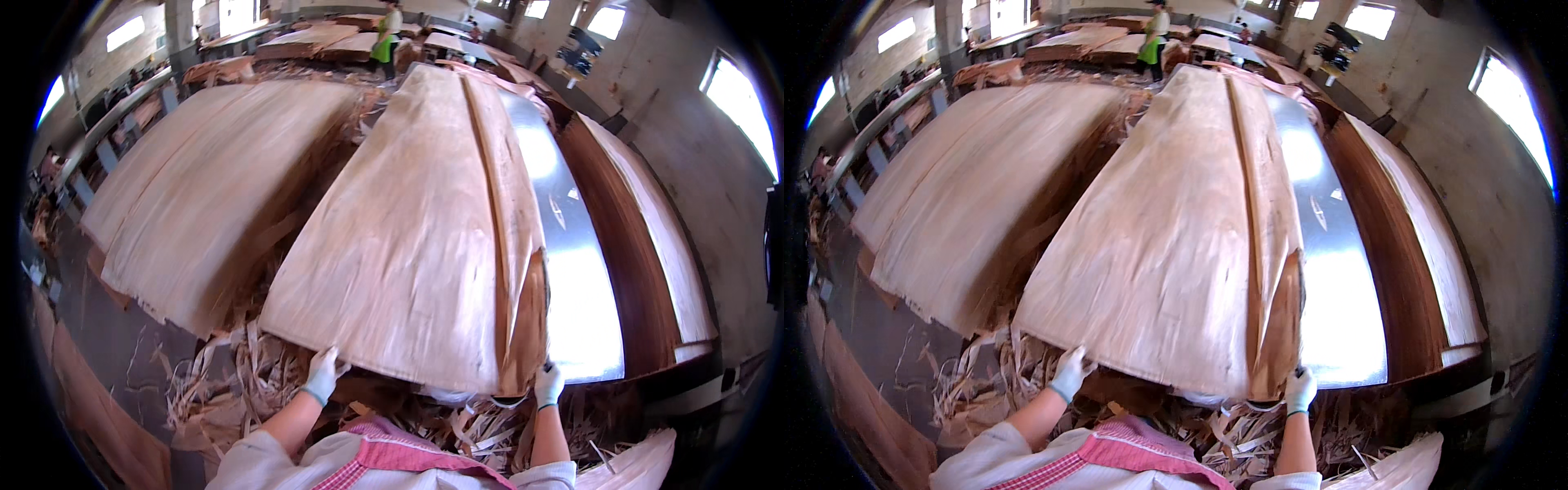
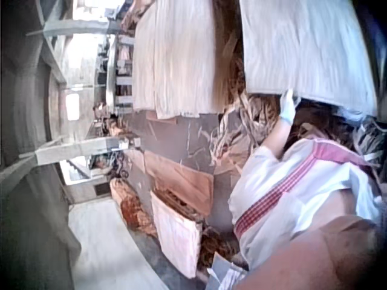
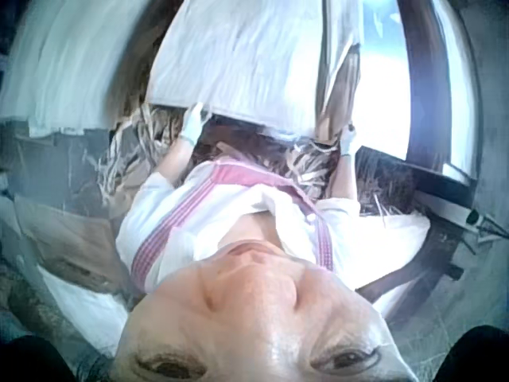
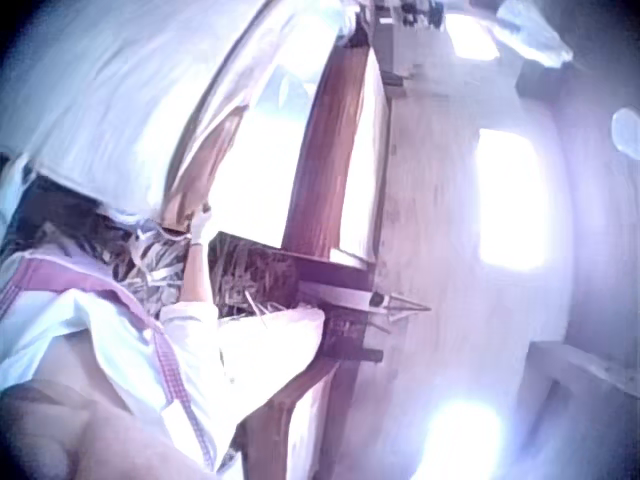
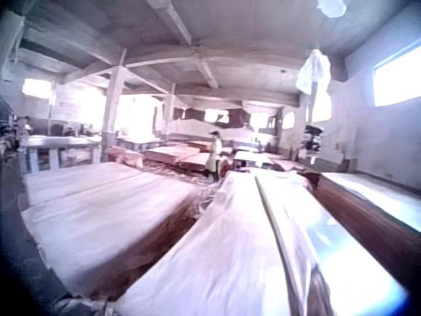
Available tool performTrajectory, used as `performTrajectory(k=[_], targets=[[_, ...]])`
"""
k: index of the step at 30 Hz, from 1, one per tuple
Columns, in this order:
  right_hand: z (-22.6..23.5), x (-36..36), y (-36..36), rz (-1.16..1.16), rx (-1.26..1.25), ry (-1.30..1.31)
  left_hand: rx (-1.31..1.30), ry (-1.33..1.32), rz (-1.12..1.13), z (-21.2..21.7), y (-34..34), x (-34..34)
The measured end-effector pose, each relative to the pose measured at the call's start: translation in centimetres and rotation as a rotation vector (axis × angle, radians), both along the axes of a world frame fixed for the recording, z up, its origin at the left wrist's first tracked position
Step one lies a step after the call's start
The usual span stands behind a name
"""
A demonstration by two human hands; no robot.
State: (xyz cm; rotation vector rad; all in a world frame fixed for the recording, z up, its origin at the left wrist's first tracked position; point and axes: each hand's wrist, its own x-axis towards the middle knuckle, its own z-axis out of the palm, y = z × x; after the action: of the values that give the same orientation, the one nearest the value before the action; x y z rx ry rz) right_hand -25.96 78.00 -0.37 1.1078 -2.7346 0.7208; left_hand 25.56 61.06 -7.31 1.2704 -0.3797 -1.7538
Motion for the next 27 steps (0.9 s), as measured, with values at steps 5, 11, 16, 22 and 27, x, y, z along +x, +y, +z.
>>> performTrajectory(k=[5, 11, 16, 22, 27], targets=[[0.9, -1.5, 4.7, -0.108, 0.128, 0.025, 0.036, -0.092, -0.031, 0.5, 5.6, -2.1], [0.3, -7.0, 3.4, -0.103, 0.117, 0.008, 0.009, -0.127, 0.026, 0.3, 5.3, -7.4], [-0.5, -14.0, -1.3, -0.062, 0.165, -0.075, 0.008, -0.140, 0.092, -0.7, 0.8, -12.0], [-1.4, -17.6, 6.6, -0.132, 0.149, -0.344, 0.058, -0.152, 0.182, -0.4, 0.5, -13.4], [-1.4, -13.8, 8.2, -0.110, 0.417, -0.111, 0.034, -0.267, 0.179, -1.6, 0.9, -12.8]])
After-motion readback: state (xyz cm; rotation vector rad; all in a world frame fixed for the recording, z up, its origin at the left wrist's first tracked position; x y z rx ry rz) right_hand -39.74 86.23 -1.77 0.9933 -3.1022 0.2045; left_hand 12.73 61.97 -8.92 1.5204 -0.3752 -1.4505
